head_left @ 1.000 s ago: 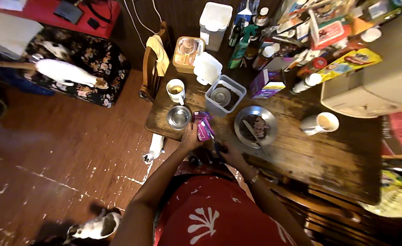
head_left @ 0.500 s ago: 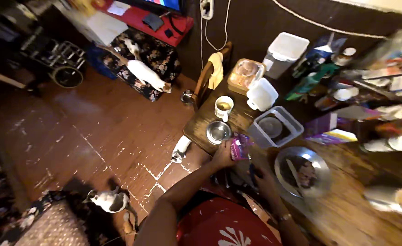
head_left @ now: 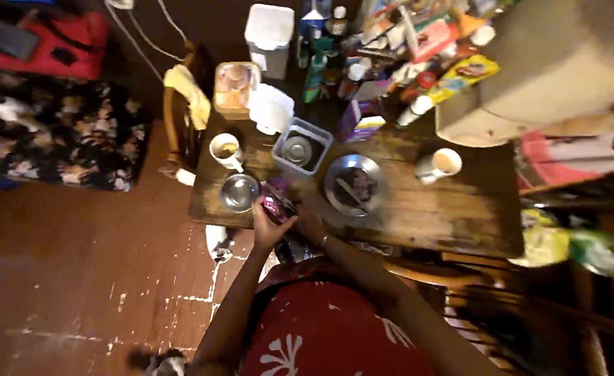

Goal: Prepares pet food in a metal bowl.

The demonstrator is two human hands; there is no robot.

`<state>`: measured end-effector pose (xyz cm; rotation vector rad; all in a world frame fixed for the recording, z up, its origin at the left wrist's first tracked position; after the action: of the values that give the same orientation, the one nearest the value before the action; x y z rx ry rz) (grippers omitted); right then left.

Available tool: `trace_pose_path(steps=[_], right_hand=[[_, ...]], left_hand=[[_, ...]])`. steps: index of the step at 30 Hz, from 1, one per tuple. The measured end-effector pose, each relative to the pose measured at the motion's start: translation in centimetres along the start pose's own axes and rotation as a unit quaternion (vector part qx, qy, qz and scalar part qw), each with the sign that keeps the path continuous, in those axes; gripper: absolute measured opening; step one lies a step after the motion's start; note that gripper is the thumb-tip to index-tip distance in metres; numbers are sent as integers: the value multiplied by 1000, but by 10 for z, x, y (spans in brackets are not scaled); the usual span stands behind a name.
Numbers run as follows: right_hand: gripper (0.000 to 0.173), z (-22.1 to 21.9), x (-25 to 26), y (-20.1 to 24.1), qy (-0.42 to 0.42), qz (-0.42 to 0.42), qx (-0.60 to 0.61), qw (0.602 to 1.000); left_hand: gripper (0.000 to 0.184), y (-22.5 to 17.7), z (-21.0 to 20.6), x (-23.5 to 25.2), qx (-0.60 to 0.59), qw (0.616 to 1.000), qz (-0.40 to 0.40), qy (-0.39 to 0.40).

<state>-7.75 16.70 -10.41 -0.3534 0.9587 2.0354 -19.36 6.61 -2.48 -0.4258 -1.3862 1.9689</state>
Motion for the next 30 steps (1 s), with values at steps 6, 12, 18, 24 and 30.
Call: trace_pose_path(steps=[6,12,18,24,30], right_hand=[[46,72,-43,-71,-83,-34,-28,996],[48,112,-61,-189,-112,-186,-8,976],[46,111,-57,-191,-21,-159,21,987],[41,141,-78,-214,-29,-92,119,988],[32,188,-101,-234,-76,-27,216,973]], left_hand=[[105,-19,-59,-3,23,1000,-7,14],[98,-38,-103,-9,92,995,-23,15],[93,-47,-136,-6,162,986,-8,47],[87,-45,-164,3,283,954,-10,100],[80,-49,-192,18,324,939,-20,115]])
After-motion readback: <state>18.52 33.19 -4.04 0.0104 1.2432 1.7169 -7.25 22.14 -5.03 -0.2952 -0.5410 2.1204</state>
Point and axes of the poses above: each hand's wrist, its own x-axis towards the middle knuckle, its own z-axis out of the back of the hand, y = z × x, the point moved 7 cm from there along x, towards the middle knuckle, and after that the axes turned 1 degree about -z, right-handed, at the moved point
